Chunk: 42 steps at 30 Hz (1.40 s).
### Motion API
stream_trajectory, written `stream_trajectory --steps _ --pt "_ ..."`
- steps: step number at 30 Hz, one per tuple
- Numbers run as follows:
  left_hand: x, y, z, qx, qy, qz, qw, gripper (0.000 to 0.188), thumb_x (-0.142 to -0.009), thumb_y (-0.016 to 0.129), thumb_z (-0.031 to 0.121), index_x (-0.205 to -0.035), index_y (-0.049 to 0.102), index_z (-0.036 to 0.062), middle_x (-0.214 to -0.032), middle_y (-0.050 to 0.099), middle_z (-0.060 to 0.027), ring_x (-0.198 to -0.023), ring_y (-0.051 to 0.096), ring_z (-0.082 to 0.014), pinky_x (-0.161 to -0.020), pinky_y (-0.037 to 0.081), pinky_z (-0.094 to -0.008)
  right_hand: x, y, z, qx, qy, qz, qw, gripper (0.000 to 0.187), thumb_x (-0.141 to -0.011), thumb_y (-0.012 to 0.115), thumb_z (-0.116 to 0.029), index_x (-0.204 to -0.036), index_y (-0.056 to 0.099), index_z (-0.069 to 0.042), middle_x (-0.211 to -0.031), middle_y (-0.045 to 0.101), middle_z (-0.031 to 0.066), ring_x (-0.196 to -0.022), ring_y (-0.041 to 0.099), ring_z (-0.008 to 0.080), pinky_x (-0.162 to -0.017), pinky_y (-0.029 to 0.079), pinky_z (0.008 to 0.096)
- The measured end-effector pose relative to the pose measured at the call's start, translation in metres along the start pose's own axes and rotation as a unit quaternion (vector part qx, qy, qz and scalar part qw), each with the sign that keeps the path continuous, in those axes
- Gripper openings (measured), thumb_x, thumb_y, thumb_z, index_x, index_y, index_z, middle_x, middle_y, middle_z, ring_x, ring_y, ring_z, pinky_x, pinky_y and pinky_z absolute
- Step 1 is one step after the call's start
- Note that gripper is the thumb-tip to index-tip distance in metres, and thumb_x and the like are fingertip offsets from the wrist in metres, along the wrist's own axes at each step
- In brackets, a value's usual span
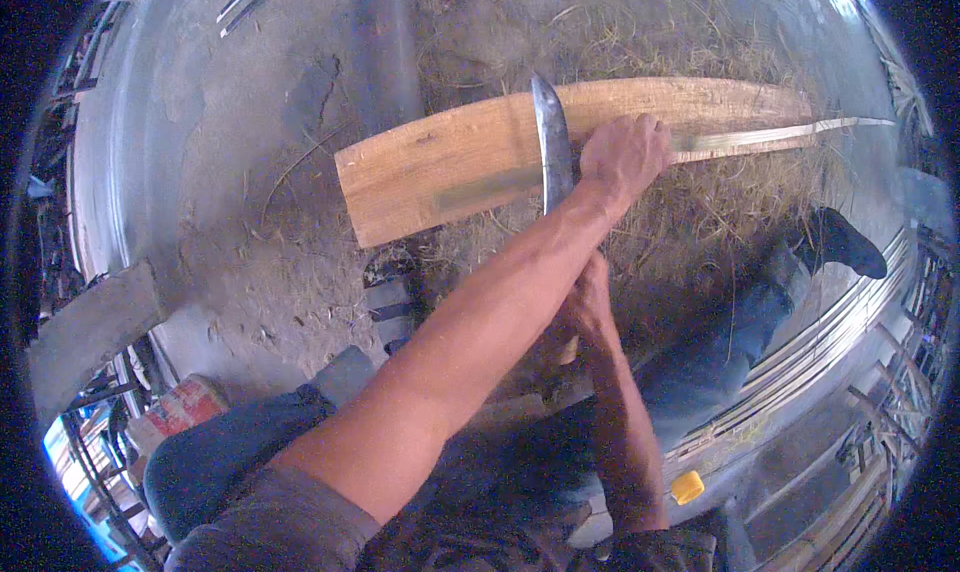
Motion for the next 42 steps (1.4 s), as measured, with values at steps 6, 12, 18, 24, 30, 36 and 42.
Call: stream_trajectory --steps 6,12,18,24,30,36,42 --pt "0.001 -0.002 -0.002 -0.023 -0.002 -0.003 1.000 0.025 -0.081 0.056 0.033 -0.088 0.062 0.0091 -0.085 0.062 -0.0072 -0.077 0.065 -0.0219 -0.063 0.054 -0.0351 0.004 0.033 0.031 -0.158 0.069 0.059 0.983 0.033 -0.086 0.057 -0.022 -0.112 0.049 -0.003 -0.107 0.053 0.0086 -0.104 0.049 0.0185 -0.090 0.040 0.0350" --pt "-0.003 -0.008 0.006 -0.022 0.023 -0.011 0.999 0.018 -0.080 0.056 0.024 -0.088 0.063 0.0082 -0.084 0.061 -0.0078 -0.077 0.065 -0.0227 -0.059 0.054 -0.0360 0.005 0.112 0.008 0.180 0.120 0.035 0.976 0.022 -0.088 0.057 -0.028 -0.082 0.054 -0.006 -0.078 0.052 0.0014 -0.068 0.048 0.0156 -0.057 0.039 0.0346" --pt "0.002 -0.006 0.001 -0.024 0.026 -0.014 0.999 0.016 -0.079 0.054 0.012 -0.092 0.062 0.0078 -0.083 0.059 -0.0061 -0.075 0.062 -0.0189 -0.056 0.050 -0.0336 0.009 0.059 0.021 0.122 0.071 0.052 0.989 0.017 -0.087 0.056 -0.019 -0.096 0.051 -0.006 -0.088 0.053 0.0024 -0.082 0.049 0.0147 -0.074 0.038 0.0332" --pt "0.003 0.000 0.009 -0.034 0.034 0.010 0.999 0.011 -0.078 0.055 0.012 -0.087 0.061 0.0086 -0.079 0.057 -0.0047 -0.074 0.061 -0.0182 -0.056 0.049 -0.0333 0.007 0.026 0.068 -0.070 0.029 0.102 0.992 0.037 -0.084 0.059 -0.012 -0.117 0.044 -0.003 -0.110 0.052 0.0064 -0.102 0.047 0.0166 -0.091 0.037 0.0347" --pt "0.003 -0.005 0.008 -0.039 0.039 -0.029 0.998 0.009 -0.079 0.055 0.014 -0.085 0.061 0.0094 -0.077 0.056 -0.0034 -0.075 0.061 -0.0183 -0.055 0.047 -0.0319 0.011 0.070 0.029 -0.164 0.116 0.015 0.980 0.057 -0.087 0.058 -0.025 -0.132 0.032 -0.004 -0.130 0.039 0.0088 -0.118 0.035 0.0185 -0.099 0.030 0.0358" --pt "0.000 -0.004 0.002 -0.063 0.012 0.019 0.998 0.011 -0.079 0.056 0.016 -0.087 0.061 0.0101 -0.077 0.056 -0.0029 -0.071 0.061 -0.0176 -0.053 0.048 -0.0324 0.009 0.114 0.061 -0.009 0.077 -0.128 0.989 0.053 -0.089 0.054 -0.031 -0.131 0.033 -0.007 -0.123 0.043 0.0087 -0.112 0.041 0.0194 -0.094 0.035 0.0351" --pt "-0.002 -0.005 -0.001 -0.045 0.007 0.015 0.999 0.014 -0.081 0.054 0.018 -0.089 0.061 0.0092 -0.080 0.057 -0.0058 -0.070 0.061 -0.0183 -0.054 0.048 -0.0323 0.007 0.111 0.078 -0.324 0.133 -0.014 0.936 0.029 -0.089 0.054 -0.030 -0.106 0.047 -0.008 -0.088 0.051 0.0042 -0.079 0.048 0.0144 -0.069 0.043 0.0315"
Point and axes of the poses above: each hand's wrist, its own x-axis away from the middle knuckle, its own y-axis out of the palm, z = x × y, the point moved 3 cm from there along -x, towards the middle knuckle
